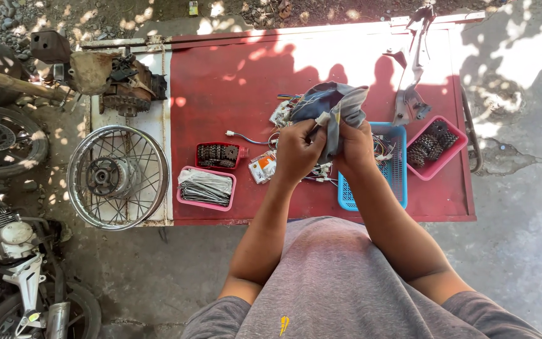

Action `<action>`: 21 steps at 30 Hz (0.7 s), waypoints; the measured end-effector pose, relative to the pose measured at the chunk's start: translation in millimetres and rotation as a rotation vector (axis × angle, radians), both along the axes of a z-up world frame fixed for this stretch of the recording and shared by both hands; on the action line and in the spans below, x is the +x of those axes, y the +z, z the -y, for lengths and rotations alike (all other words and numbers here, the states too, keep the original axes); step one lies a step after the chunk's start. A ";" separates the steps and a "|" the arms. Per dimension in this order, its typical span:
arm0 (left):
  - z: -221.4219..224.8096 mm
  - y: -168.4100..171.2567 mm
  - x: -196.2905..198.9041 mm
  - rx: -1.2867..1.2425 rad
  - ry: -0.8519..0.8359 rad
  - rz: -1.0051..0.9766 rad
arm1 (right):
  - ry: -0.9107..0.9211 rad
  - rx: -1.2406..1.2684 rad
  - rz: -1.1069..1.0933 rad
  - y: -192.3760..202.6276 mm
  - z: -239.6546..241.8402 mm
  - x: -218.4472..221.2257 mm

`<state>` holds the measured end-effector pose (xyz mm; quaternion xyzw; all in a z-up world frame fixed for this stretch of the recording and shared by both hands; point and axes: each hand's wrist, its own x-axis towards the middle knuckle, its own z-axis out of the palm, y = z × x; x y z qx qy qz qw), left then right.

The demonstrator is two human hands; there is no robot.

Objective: Cleaning motorcycle wiring harnesses and connectors using a rag at a repair workbench.

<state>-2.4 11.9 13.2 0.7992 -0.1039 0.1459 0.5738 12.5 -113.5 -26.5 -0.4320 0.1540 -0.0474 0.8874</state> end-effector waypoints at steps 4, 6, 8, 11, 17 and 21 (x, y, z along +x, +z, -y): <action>-4.3 -13.8 4.6 -0.006 0.017 0.061 | -0.028 0.030 0.011 1.1 22.7 13.4; -8.5 -24.5 6.0 -0.050 0.014 0.065 | -0.076 0.046 0.001 13.8 31.6 20.0; -10.5 -13.9 4.4 -0.119 0.078 0.038 | -0.172 0.043 0.001 9.1 51.4 32.0; -12.1 -8.4 8.8 -0.202 0.131 -0.014 | -0.169 0.032 -0.034 59.9 30.3 14.8; 0.4 12.0 9.0 -0.047 0.039 -0.028 | -0.014 -0.319 0.015 16.8 -17.8 -2.7; -1.5 10.8 6.0 -0.090 -0.050 -0.025 | -0.069 -0.231 0.083 5.1 -12.0 0.9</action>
